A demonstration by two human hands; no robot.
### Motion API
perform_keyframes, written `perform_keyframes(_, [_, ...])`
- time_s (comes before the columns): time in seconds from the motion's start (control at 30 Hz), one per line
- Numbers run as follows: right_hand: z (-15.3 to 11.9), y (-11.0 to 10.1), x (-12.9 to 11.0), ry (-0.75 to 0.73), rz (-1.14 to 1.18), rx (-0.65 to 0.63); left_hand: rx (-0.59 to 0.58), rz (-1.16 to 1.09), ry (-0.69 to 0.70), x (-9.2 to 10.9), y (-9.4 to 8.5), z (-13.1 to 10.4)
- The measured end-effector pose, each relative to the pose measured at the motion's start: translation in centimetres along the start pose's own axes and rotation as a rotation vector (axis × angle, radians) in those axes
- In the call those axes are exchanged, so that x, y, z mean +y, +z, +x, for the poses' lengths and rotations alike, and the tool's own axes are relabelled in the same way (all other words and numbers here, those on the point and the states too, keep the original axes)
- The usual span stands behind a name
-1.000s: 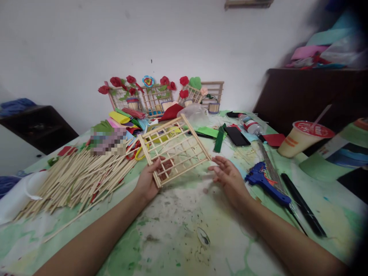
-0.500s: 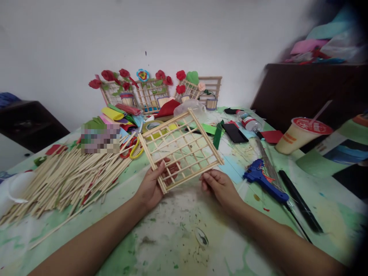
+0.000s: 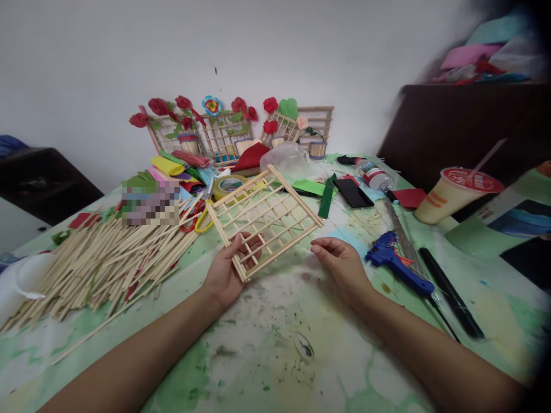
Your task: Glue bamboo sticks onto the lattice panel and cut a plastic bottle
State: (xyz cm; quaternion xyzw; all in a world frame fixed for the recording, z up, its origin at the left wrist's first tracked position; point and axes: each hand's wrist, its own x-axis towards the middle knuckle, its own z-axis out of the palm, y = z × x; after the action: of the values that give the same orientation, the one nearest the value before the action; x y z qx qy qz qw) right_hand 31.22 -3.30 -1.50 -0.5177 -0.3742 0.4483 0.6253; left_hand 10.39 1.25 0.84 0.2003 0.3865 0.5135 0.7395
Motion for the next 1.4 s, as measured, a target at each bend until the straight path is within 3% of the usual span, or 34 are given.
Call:
perform_keyframes(0.13, [-0.3, 0.2, 0.0, 0.004, -0.038, -0.131, -0.025, 0.086, -0.015, -0.5, 0.1, -0.6])
perform_keyframes(0.33, [-0.4, -0.2, 0.5, -0.116, -0.266, -0.144, -0.033, 0.127, -0.008, -0.6, 0.1, -0.6])
perform_keyframes(0.47, [0.3, -1.0, 0.2, -0.158, -0.217, -0.012, -0.017, 0.105, 0.026, -0.3, -0.1, -0.1])
perform_keyframes(0.63, [2.6, -3.3, -0.9, -0.196, 0.231, 0.259, -0.023, 0.126, 0.040, 0.4, -0.2, -0.1])
perform_keyframes(0.8, [3.1, -3.9, -2.1, -0.210, 0.328, 0.248, -0.072, 0.231, -0.012, 0.1, 0.1, -1.0])
perform_keyframes(1.1, [2.0, -2.7, -2.3, -0.257, 0.132, 0.112, -0.108, 0.325, -0.050, -0.5, -0.2, -1.0])
perform_keyframes(1.3, [2.5, -2.8, -1.5, -0.391, -0.098, 0.275, -0.111, 0.343, -0.061, -0.7, -0.2, -1.1])
perform_keyframes(1.4, [2.7, -3.0, -1.1, -0.392, -0.108, 0.245, -0.133, 0.357, -0.060, -0.8, -0.1, -1.0])
